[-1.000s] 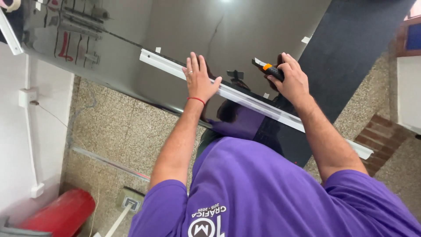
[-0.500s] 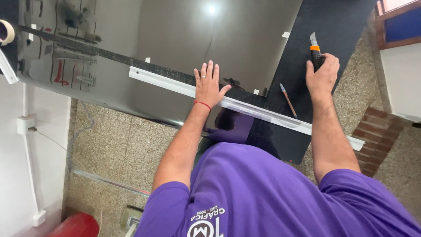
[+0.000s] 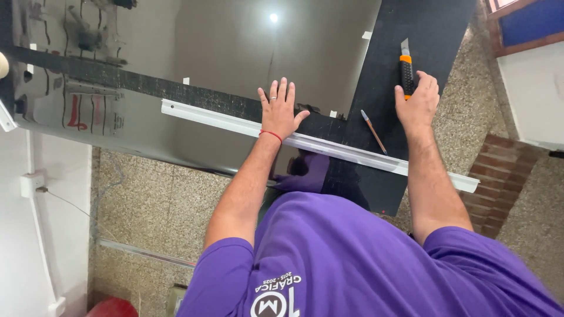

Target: The person measures a large sheet of dark film on a workbench using a ruler and a guide, cuts it to size with a utility knife, and then rolls the finished piece and secures it with tape.

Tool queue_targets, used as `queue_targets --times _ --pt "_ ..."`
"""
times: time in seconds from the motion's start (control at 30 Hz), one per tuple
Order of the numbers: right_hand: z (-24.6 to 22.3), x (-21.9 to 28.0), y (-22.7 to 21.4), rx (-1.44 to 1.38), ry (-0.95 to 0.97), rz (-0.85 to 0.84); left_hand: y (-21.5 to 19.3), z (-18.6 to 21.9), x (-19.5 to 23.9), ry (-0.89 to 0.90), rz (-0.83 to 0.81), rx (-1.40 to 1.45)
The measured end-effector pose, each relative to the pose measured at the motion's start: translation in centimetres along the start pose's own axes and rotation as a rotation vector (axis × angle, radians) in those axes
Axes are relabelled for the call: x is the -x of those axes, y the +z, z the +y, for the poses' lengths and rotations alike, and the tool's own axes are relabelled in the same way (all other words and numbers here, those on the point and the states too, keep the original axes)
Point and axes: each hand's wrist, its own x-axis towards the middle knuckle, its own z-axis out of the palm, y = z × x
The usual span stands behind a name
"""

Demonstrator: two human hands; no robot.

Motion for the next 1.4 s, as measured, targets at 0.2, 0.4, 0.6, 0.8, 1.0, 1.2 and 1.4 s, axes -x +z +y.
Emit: queue_targets --times 0.2,0.4,0.6,0.8,1.0,1.2,1.4 --pt "-0.6 1.0 -1.0 0.008 -0.039 -0.001 0.0 0.7 -0.6 0.015 0.018 -0.006" --pt "-0.5 1.9 -0.3 0.006 -0.061 -0.006 -0.2 1.2 -2.3 0.008 0.022 0.015" --pt "0.8 1.9 0.4 0.045 -0.037 -0.048 -0.6 1.2 -5.5 0.016 0.0 0.004" --pt "-1.3 1.8 -2.2 0.021 -0.04 -0.103 1.2 0.5 -9.3 -0.011 0.034 -0.073" --pt "-1.2 9.5 -7.4 0.065 -0.323 -0.136 1.1 0.2 -10.9 -0.029 0.01 -0.066" --pt "7.2 16.1 -10.5 0.313 0.116 -0.421 0.7 0.2 -11.7 -0.015 -0.026 -0.063" --pt "9.4 17.4 -9.7 0.168 0.157 -0.67 0.8 0.1 -12.3 0.018 -0.014 -0.109"
